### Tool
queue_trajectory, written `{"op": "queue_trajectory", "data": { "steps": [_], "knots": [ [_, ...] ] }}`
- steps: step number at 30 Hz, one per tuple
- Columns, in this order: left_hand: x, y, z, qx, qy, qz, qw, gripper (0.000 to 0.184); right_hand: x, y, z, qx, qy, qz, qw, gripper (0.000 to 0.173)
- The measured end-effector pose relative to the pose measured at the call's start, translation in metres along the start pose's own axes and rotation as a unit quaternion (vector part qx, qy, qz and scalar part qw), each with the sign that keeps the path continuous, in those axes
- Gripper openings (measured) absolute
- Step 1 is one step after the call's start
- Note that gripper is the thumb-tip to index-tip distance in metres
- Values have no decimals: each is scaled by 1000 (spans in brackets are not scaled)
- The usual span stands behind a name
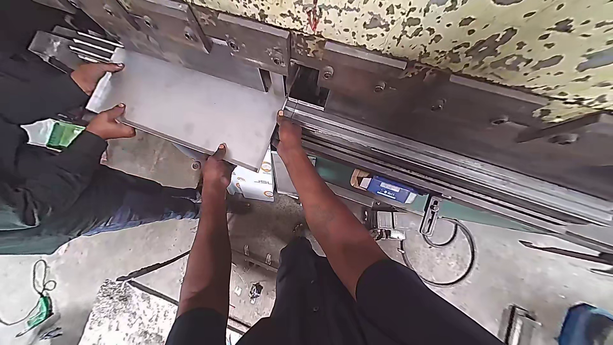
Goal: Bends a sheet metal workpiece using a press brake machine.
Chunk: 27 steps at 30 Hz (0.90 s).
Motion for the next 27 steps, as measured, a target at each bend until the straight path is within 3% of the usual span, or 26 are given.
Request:
{"op": "queue_trajectory", "data": {
  "steps": [27],
  "knots": [
    [0,2,-1,3,7,3,1000,50,-3,-8,-5,8,15,-11,1000,48]
  ]
}}
Point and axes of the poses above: each hand's wrist, its own y-axis towards the middle knuckle, its own x-axis out of the palm, z = x × y, the point moved 1 cm from there along y, towards the middle knuckle, and after that the axes turned 12 degrees about z, right-handed, at the moved point
